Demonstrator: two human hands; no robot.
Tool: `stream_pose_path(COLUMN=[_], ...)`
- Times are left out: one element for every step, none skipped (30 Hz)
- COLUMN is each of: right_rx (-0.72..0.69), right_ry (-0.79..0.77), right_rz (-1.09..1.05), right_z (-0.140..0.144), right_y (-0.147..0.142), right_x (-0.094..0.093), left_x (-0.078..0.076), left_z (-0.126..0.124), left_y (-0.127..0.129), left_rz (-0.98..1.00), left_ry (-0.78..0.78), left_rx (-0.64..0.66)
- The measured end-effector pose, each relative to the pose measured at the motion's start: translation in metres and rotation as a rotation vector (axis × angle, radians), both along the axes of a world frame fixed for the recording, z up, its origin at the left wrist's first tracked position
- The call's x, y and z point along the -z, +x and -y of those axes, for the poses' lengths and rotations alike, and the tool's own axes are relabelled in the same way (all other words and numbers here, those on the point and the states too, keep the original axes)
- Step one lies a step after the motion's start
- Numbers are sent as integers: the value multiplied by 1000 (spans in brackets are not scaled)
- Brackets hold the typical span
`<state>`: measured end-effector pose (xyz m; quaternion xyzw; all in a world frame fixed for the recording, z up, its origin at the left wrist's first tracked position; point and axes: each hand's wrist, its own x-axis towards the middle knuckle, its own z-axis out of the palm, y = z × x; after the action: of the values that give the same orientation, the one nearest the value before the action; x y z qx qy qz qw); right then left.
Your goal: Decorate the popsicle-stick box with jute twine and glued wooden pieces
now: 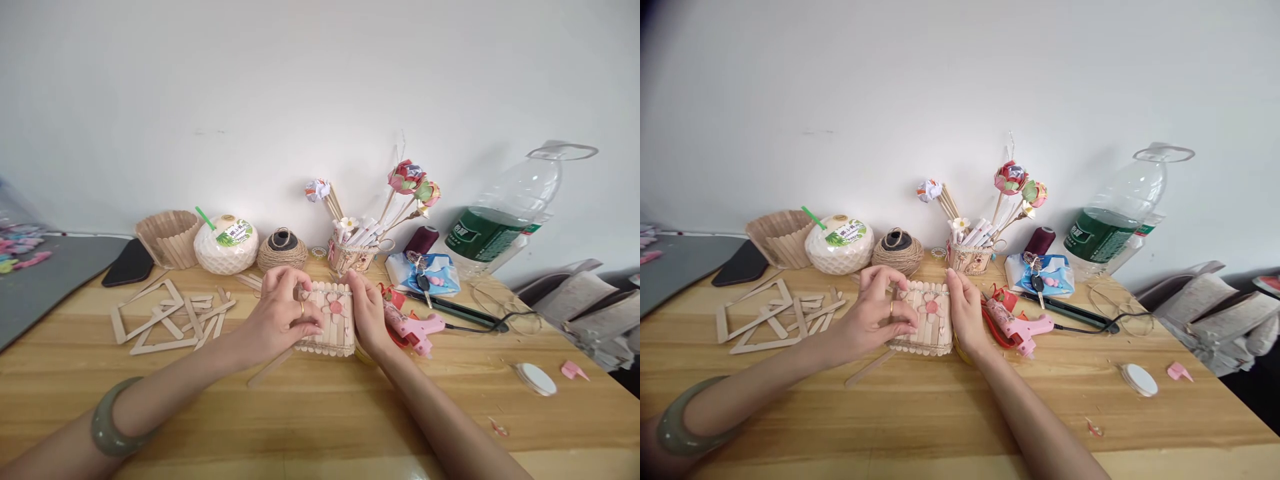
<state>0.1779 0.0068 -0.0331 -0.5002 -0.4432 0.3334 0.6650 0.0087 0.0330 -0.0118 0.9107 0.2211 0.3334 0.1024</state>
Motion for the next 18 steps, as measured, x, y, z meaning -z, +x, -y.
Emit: stream_pose_path(right_rx=[4, 9, 13, 17, 22, 27, 34, 43, 52, 63, 73, 80, 86, 89, 90, 89, 89, 89], right_ry=[9, 16, 21, 23, 24, 23, 22, 20, 18, 16, 13, 9, 4, -2, -9, -17, -25, -34], right_rz=[11, 19, 23, 25, 24, 21, 16, 8, -2, -14, -27, -40, -53, -65, -75, -84, -92, -98], right_z=[0, 0, 1, 1, 1, 1, 0, 0, -1, -1, -2, -3, -4, -5, -6, -7, -7, -6], right_y=[0, 0, 0, 0, 0, 0, 1, 1, 2, 4, 5, 7, 9, 10, 11, 12, 11, 10], right_x=[-1, -1, -2, -2, -3, -3, -4, -4, -5, -4, -4, -3, -2, -1, 0, 0, 1, 0], left_x=[1, 2, 4, 7, 9, 11, 12, 12, 11, 9, 5, 2, -2, -6, -8, -10, -11, -11], left_z=[0, 0, 0, 0, -2, -3, -5, -7, -10, -12, -15, -17, -20, -22, -23, -25, -25, -25], left_y=[0, 1, 1, 1, 1, 1, 1, 1, 0, -1, -2, -4, -6, -8, -10, -12, -12, -13], left_rz=[-7, -17, -31, -46, -62, -76, -75, -50, 0, 68, 140, 212, 265, 294, 302, 282, 245, 188], left_ry=[22, 59, 115, 188, 270, 349, 412, 452, 468, 461, 432, 386, 322, 246, 161, 72, -7, -71], left_rx=[-3, -4, -4, -6, -12, -22, -41, -70, -107, -148, -187, -221, -246, -264, -282, -299, -317, -334])
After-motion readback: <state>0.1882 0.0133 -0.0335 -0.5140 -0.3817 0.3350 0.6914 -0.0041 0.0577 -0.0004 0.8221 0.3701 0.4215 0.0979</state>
